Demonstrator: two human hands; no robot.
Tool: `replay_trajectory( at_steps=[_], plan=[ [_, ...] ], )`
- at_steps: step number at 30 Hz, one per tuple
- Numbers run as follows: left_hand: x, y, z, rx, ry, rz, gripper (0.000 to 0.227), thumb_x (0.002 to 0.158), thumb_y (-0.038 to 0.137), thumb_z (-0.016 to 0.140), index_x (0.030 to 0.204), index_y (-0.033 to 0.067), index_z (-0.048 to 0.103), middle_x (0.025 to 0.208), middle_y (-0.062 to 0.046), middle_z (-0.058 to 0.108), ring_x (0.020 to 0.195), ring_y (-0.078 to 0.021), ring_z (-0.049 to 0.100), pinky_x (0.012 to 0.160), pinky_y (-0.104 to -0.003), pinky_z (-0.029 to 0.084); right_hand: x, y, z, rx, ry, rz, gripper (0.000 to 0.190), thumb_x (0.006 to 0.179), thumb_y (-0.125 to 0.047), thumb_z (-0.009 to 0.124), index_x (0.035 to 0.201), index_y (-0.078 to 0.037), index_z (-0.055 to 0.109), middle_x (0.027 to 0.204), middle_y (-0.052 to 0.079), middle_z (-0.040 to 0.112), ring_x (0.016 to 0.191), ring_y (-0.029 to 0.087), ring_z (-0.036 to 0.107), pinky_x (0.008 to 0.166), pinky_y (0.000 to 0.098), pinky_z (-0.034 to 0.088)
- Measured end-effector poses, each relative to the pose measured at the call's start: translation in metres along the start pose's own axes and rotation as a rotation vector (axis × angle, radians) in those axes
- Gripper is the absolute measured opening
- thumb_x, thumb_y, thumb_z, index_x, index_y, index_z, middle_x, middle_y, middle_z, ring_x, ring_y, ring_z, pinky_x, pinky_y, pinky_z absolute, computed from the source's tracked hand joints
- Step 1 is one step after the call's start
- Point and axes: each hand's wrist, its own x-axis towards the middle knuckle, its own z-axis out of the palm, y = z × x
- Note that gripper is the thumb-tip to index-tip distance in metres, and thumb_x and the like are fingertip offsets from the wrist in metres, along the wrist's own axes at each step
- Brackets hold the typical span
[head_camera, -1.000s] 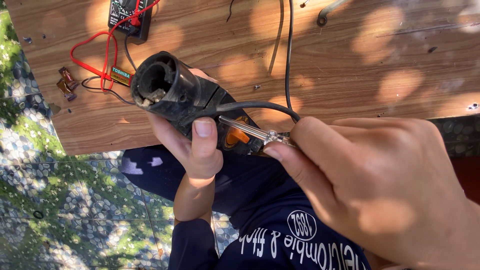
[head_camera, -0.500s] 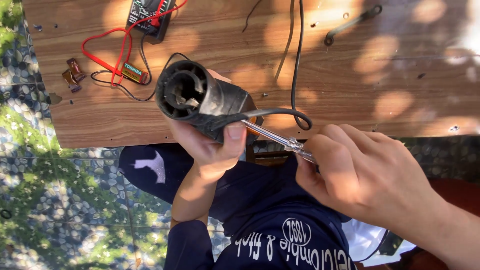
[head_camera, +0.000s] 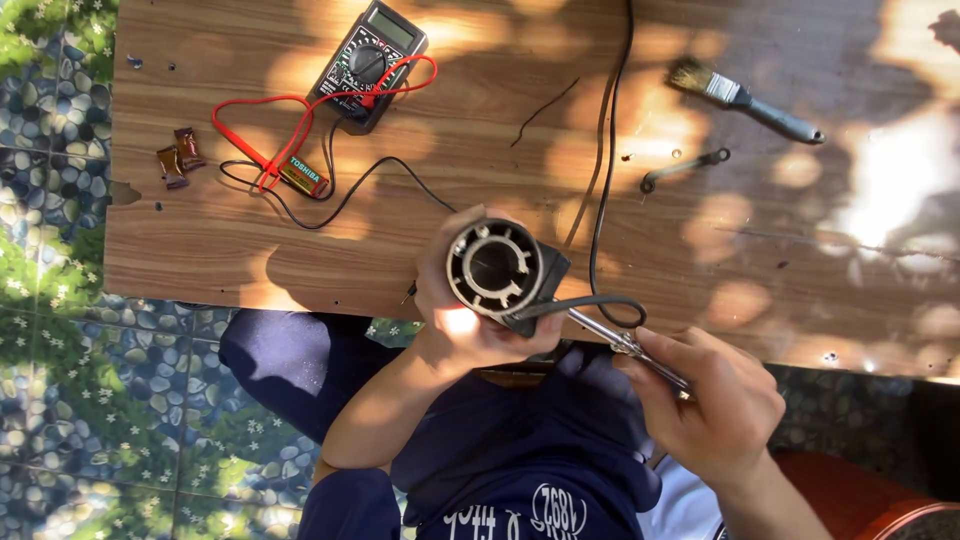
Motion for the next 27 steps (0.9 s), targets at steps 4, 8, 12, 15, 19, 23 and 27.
replay_trajectory(
  at_steps=[4,8,12,15,19,23,27],
  plan=[
    [0.009,0.008,-0.001,0.013,-0.054,0.024,0.076,0.067,0.025,0.086,0.124,-0.0069,0.046,0.113,-0.015,0.061,0.089,-0.0262,0.070,0.080,-0.034,0.061,-0.014,0.015,0.001,0.479,-0.098,0.583,0.011,0.087,0.002,0.066,0.098,0.002,0.063,0.066,0.006,0.067,0.051,0.008,0.058,0.047,0.0183,0.041],
    [0.011,0.006,0.000,-0.091,-0.074,-0.020,0.082,0.064,0.020,0.088,0.127,-0.0045,0.043,0.107,-0.011,0.068,0.088,-0.0240,0.072,0.082,-0.033,0.061,-0.015,0.019,0.003,0.633,-0.091,0.666,0.005,0.097,0.002,0.054,0.099,0.002,0.059,0.066,0.002,0.056,0.053,0.007,0.046,0.050,0.0188,0.038],
    [0.018,0.007,-0.004,-0.094,-0.077,-0.035,0.071,0.067,0.022,0.087,0.121,-0.0059,0.050,0.106,-0.012,0.066,0.086,-0.0249,0.070,0.080,-0.035,0.061,-0.033,0.029,0.015,0.117,-0.058,0.416,0.042,0.075,-0.011,0.082,0.107,0.004,0.059,0.075,0.007,0.071,0.046,0.006,0.050,0.045,0.0205,0.042],
    [0.020,0.006,-0.007,-0.093,-0.055,-0.060,0.074,0.064,0.022,0.089,0.121,-0.0043,0.051,0.106,-0.011,0.066,0.085,-0.0239,0.071,0.078,-0.033,0.062,-0.024,0.041,0.016,0.110,-0.094,0.209,0.028,0.069,-0.002,0.081,0.088,0.007,0.064,0.067,0.006,0.062,0.046,0.009,0.046,0.044,0.0222,0.039],
    [0.021,0.006,-0.014,-0.137,-0.075,-0.125,0.075,0.062,0.024,0.091,0.121,-0.0038,0.053,0.107,-0.011,0.065,0.086,-0.0230,0.071,0.079,-0.032,0.063,-0.024,0.055,0.006,0.035,-0.122,-0.080,0.027,0.072,0.000,0.083,0.090,-0.001,0.063,0.082,0.011,0.070,0.067,0.021,0.064,0.058,0.0313,0.052],
    [0.016,-0.002,-0.009,-0.108,-0.027,-0.042,0.078,0.064,0.029,0.094,0.121,-0.0033,0.050,0.106,-0.012,0.066,0.084,-0.0235,0.073,0.076,-0.033,0.065,-0.026,0.055,0.007,-0.032,-0.017,-0.155,0.025,0.079,0.000,0.082,0.099,0.003,0.067,0.085,0.018,0.074,0.072,0.022,0.070,0.058,0.0297,0.052],
    [0.018,0.002,-0.008,-0.096,-0.050,-0.079,0.068,0.060,0.028,0.093,0.110,-0.0038,0.059,0.103,-0.012,0.067,0.081,-0.0239,0.072,0.075,-0.033,0.064,-0.044,0.055,0.010,0.077,0.027,0.000,0.035,0.081,0.001,0.082,0.108,-0.003,0.060,0.086,0.015,0.074,0.062,0.013,0.063,0.054,0.0245,0.045]
  ],
)
